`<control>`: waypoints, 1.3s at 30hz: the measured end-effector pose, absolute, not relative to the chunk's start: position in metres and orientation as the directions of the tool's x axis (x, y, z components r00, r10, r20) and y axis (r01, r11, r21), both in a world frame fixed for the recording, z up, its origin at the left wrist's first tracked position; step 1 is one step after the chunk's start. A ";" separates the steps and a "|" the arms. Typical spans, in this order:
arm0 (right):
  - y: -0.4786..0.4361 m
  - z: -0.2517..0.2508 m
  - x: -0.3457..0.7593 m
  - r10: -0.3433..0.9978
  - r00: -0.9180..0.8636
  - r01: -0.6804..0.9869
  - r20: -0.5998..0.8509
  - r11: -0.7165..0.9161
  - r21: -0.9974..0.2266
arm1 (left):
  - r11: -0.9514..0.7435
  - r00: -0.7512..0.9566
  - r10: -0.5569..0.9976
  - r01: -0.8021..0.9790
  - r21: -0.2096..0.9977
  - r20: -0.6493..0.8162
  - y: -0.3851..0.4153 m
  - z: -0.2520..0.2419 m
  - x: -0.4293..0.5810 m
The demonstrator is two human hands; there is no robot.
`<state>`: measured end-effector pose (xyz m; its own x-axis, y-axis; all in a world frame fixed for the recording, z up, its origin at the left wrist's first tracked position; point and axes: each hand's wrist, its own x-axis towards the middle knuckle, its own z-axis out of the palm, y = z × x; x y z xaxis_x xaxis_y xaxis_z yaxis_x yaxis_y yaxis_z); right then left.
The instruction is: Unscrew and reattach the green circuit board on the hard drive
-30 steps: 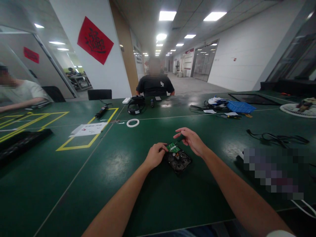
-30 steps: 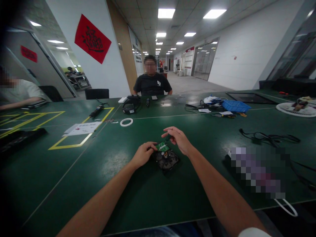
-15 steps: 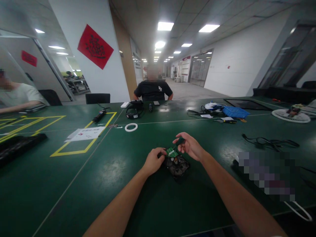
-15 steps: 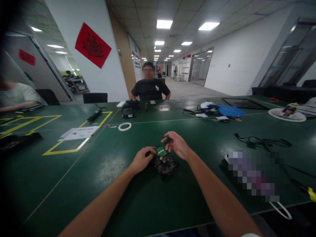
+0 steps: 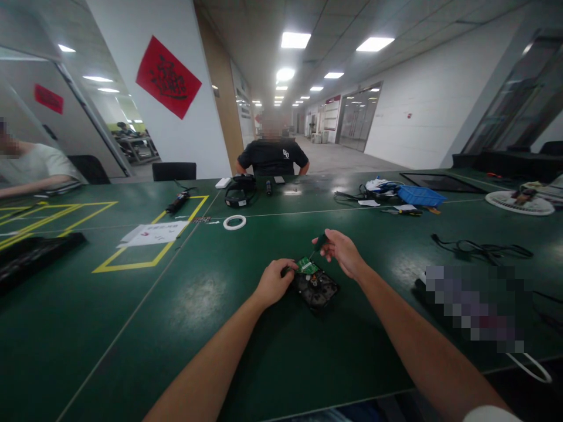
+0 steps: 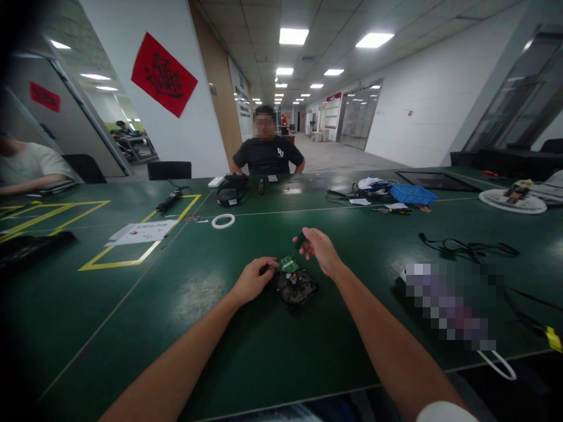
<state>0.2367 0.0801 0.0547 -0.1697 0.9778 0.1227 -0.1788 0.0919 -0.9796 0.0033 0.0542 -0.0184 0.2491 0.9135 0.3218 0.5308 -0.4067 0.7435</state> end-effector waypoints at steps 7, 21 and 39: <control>0.079 0.055 0.233 0.946 -0.175 -0.068 0.273 0.265 -0.962 | -0.416 0.256 0.909 0.545 0.728 0.328 0.054 -0.018 0.003; 0.070 0.062 0.229 0.963 -0.254 -0.292 0.094 0.016 -0.956 | -0.427 0.252 0.904 0.531 0.731 0.345 0.055 -0.021 0.002; 0.073 0.059 0.231 0.962 -0.223 -0.170 0.160 0.123 -0.978 | -0.479 0.309 0.877 0.538 0.694 0.367 0.053 -0.016 0.001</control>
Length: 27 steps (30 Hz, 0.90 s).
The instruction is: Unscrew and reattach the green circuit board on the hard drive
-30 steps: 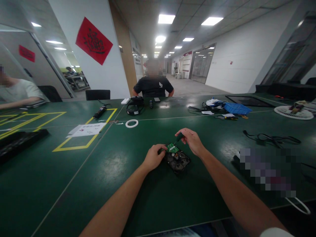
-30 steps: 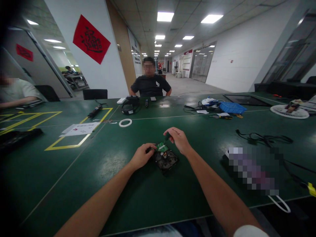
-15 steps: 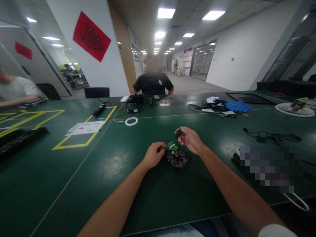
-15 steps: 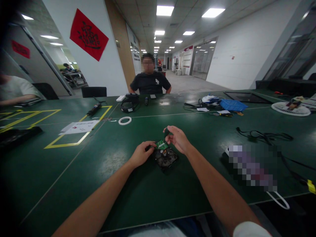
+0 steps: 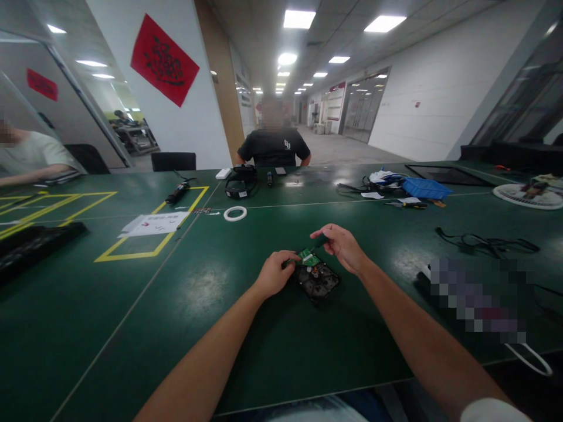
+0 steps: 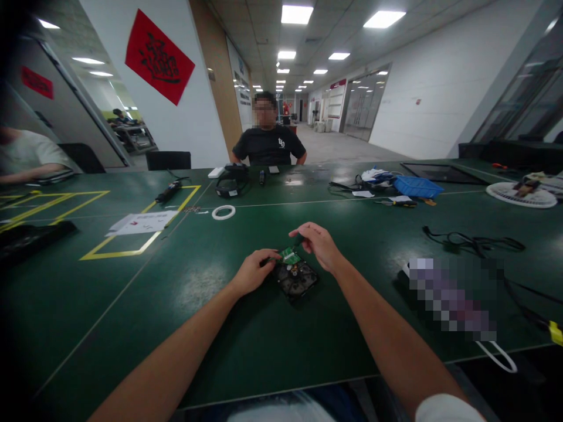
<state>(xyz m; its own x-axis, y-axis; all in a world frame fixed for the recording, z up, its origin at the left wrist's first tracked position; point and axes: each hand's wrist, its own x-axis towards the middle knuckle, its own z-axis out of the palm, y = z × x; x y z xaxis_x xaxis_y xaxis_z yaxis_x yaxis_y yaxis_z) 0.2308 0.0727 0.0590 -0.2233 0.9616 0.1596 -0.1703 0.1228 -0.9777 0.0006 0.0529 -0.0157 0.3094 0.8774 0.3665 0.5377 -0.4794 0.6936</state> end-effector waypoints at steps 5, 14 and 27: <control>0.067 0.064 0.229 0.943 -0.321 -0.203 0.091 0.025 -0.979 | -0.492 0.312 0.871 0.534 0.688 0.381 0.052 -0.015 0.000; 0.065 0.064 0.223 0.957 -0.284 -0.340 0.065 -0.037 -0.940 | -0.506 0.321 0.862 0.530 0.681 0.392 0.052 -0.015 0.001; 0.074 0.057 0.231 0.947 -0.196 -0.076 0.254 0.243 -0.967 | -0.467 0.309 0.884 0.547 0.695 0.351 0.051 -0.011 0.001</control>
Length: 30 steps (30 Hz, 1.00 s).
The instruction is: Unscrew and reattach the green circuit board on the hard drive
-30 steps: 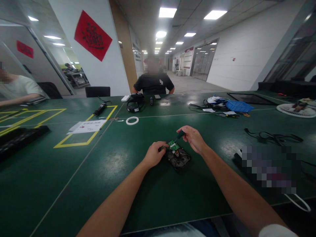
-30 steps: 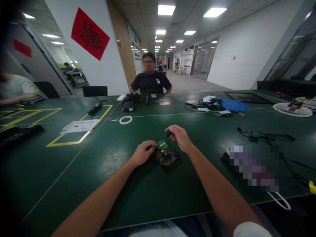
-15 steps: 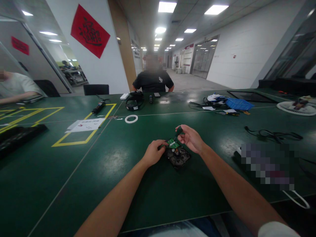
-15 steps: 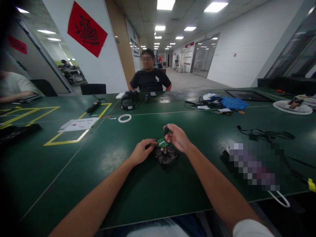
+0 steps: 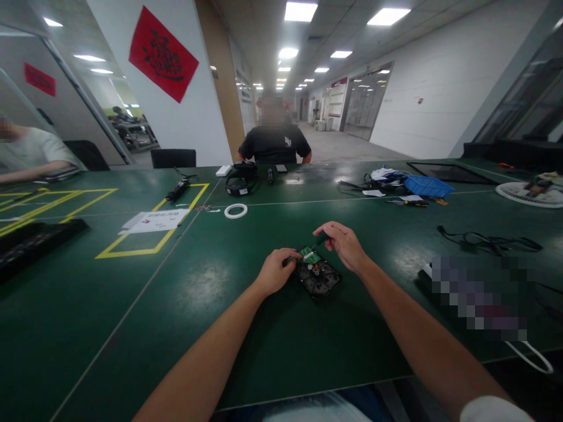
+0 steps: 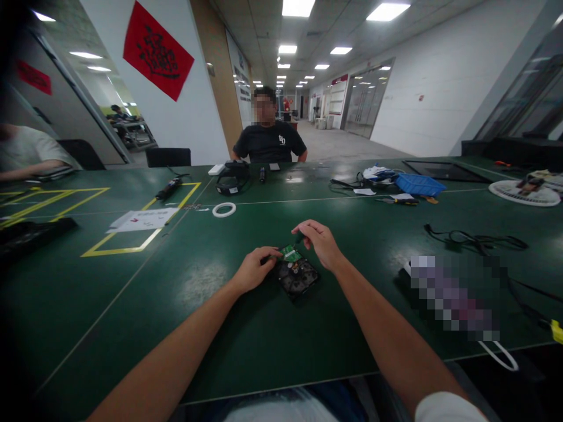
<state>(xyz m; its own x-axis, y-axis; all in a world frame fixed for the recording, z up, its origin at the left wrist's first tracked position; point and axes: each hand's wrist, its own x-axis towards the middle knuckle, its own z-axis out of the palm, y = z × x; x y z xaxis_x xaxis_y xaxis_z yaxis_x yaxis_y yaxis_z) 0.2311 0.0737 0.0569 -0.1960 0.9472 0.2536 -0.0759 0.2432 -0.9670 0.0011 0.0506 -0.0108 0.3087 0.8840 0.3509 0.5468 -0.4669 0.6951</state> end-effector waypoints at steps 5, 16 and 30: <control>0.069 0.062 0.229 0.955 -0.252 -0.138 0.155 0.123 -0.983 | -0.481 0.310 0.877 0.543 0.688 0.368 0.051 -0.012 0.001; 0.067 0.064 0.227 0.950 -0.306 -0.306 0.062 -0.037 -0.951 | -0.490 0.318 0.871 0.533 0.690 0.374 0.051 -0.012 0.001; 0.075 0.057 0.232 0.973 -0.168 -0.204 0.160 0.124 -0.971 | -0.486 0.314 0.874 0.540 0.687 0.372 0.052 -0.014 0.000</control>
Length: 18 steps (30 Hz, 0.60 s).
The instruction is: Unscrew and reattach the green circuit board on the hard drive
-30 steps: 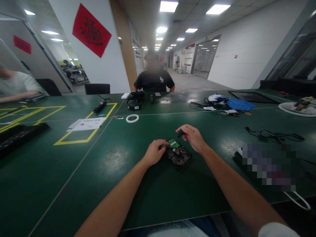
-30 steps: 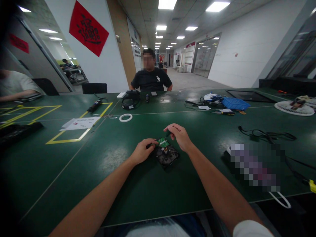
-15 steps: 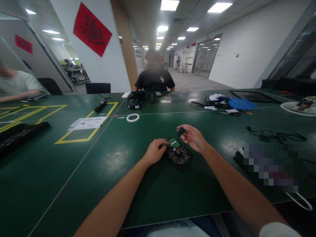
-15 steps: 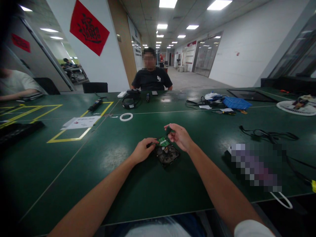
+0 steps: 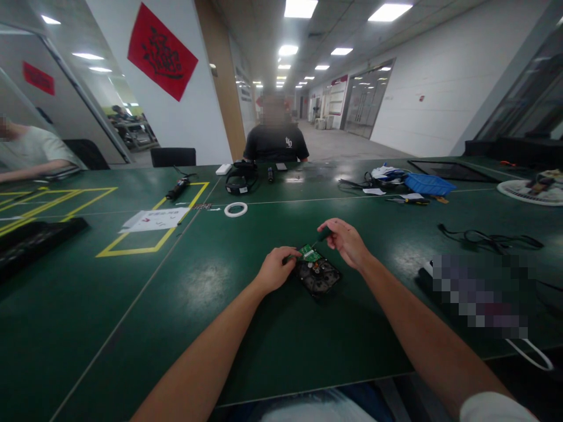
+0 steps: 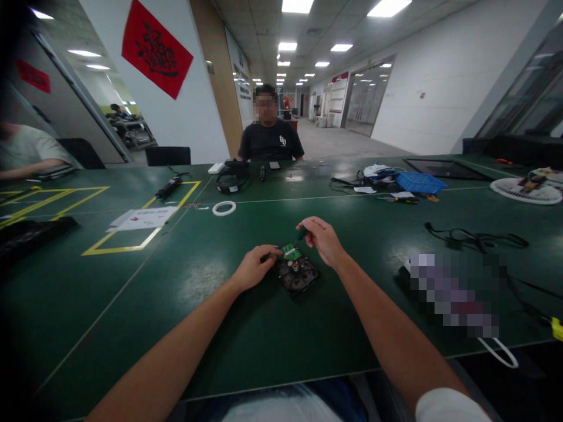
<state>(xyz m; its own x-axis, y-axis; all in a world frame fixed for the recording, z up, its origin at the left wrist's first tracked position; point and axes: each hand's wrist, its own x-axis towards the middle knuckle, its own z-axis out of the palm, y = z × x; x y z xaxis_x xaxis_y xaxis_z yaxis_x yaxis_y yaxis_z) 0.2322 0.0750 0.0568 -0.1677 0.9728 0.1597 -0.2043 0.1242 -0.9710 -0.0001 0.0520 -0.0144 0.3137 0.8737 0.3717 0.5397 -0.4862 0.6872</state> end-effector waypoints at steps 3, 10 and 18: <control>0.071 0.059 0.232 0.964 -0.251 -0.248 0.088 0.024 -0.968 | -0.487 0.313 0.873 0.538 0.688 0.373 0.052 -0.015 0.000; 0.068 0.065 0.236 0.936 -0.351 -0.283 0.020 -0.086 -0.955 | -0.464 0.313 0.885 0.540 0.702 0.345 0.052 -0.013 -0.001; 0.073 0.062 0.235 0.930 -0.366 -0.380 -0.035 -0.184 -0.907 | -0.488 0.320 0.873 0.524 0.698 0.369 0.051 -0.012 -0.001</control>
<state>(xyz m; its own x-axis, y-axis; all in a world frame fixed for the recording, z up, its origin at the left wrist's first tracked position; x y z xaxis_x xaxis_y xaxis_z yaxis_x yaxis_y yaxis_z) 0.2354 0.0728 0.0617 -0.3662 0.9299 -0.0352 -0.3795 -0.1838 -0.9067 -0.0005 0.0513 -0.0125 0.3198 0.8725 0.3694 0.5239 -0.4877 0.6983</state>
